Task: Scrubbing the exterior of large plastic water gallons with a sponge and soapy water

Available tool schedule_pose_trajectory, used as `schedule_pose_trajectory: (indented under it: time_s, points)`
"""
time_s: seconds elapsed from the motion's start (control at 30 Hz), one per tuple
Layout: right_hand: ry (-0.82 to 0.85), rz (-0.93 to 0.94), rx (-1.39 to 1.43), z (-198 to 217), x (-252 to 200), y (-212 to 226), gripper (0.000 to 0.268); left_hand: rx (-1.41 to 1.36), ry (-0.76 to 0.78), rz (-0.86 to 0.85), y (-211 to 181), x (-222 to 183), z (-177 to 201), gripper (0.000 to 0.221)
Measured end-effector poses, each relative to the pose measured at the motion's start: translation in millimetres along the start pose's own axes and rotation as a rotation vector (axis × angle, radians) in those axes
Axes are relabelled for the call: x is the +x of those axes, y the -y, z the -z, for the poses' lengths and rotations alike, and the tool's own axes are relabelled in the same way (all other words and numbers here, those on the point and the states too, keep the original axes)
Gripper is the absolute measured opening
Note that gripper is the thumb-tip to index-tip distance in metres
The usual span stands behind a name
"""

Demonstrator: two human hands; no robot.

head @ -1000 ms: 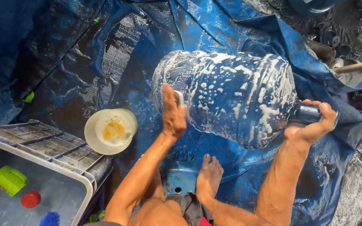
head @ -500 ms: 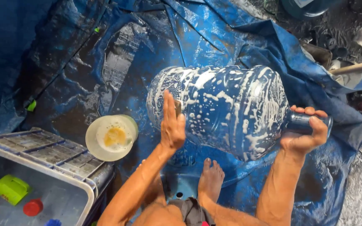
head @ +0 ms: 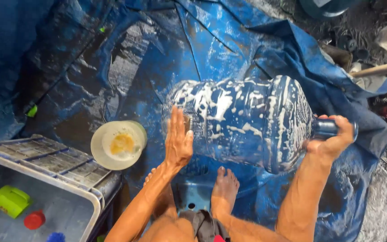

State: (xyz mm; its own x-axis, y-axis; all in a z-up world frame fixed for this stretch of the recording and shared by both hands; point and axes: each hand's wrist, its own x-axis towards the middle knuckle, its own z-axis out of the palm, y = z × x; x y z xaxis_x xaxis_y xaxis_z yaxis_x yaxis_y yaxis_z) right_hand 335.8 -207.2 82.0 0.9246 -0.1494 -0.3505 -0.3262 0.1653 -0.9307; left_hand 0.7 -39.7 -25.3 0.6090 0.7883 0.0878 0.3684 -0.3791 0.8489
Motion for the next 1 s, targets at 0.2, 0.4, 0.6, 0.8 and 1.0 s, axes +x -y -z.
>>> schedule_pose_trajectory:
  time_s: [0.2, 0.4, 0.6, 0.8, 1.0]
  points:
    - [0.681, 0.137, 0.362, 31.2, 16.1, -11.5, 0.028, -0.06, -0.094, -0.042, -25.9, 27.5, -13.3, 0.065]
    - [0.134, 0.151, 0.164, -5.6, -16.6, 11.8, 0.028, -0.004, -0.074, -0.114, -42.8, 9.9, -17.3, 0.078]
    - [0.726, 0.2, 0.304, 30.1, 10.2, -6.1, 0.03, -0.072, 0.286, 0.24, 0.9, 131.3, -12.2, 0.07]
    - [0.665, 0.276, 0.23, 6.9, -5.5, 2.7, 0.031, -0.002, 0.595, 0.205, 15.5, 158.3, -34.3, 0.066]
    - [0.347, 0.178, 0.292, 19.6, 21.0, -1.5, 0.026, -0.273, 0.226, 0.01, -21.3, 22.7, 18.5, 0.054]
